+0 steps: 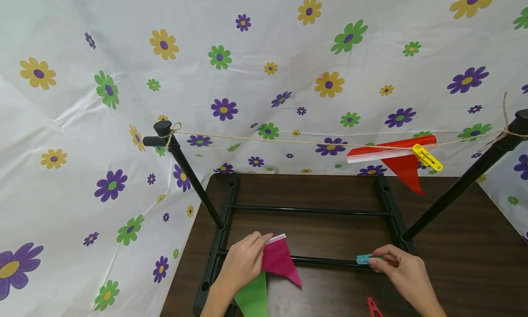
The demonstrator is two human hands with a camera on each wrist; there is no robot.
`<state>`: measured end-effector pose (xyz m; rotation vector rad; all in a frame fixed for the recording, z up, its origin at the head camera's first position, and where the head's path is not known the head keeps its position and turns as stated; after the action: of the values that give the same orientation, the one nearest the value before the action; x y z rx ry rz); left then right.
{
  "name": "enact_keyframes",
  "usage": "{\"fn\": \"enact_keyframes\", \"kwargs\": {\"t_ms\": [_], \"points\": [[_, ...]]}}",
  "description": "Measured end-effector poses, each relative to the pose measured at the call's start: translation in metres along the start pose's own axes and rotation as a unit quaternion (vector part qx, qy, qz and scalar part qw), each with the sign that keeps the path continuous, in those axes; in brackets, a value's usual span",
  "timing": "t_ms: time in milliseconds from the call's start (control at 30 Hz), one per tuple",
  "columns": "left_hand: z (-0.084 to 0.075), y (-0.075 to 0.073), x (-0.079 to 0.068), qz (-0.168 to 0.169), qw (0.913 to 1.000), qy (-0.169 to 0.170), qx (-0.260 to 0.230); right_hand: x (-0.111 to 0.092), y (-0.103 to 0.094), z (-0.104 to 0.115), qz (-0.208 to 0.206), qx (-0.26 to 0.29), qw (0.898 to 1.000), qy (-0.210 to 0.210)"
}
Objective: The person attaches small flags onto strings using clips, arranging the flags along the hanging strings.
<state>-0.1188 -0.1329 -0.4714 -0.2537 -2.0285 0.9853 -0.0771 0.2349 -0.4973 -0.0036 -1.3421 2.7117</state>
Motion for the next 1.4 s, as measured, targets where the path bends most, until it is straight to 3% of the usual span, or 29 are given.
{"fn": "enact_keyframes", "kwargs": {"t_ms": [433, 867, 1200, 1400], "points": [[-0.002, -0.003, 0.003, -0.016, 0.9997, -0.002, -0.015, -0.001, -0.003, 0.002, -0.019, 0.012, 1.000, 0.003], [-0.001, -0.004, 0.006, -0.023, 0.9997, -0.011, 0.001, -0.003, -0.013, 0.013, -0.090, 0.014, 0.995, -0.028], [-0.002, -0.007, 0.013, -0.036, 0.9992, 0.017, -0.007, -0.006, -0.023, 0.029, -0.117, 0.018, 0.991, -0.055], [-0.004, -0.009, 0.016, -0.022, 0.9997, -0.003, 0.004, -0.009, -0.027, 0.035, -0.129, 0.008, 0.990, -0.056]]}}
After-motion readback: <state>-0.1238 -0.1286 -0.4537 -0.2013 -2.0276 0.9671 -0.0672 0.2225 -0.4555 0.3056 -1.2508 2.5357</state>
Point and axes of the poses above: each hand's wrist, its own x-axis towards the middle knuckle, its own y-axis out of the palm, z = x × y, the point moved 4 cm from there along x, towards the middle knuckle, and after that the axes turned 11 degrees about -x, right-handed, at the moved point
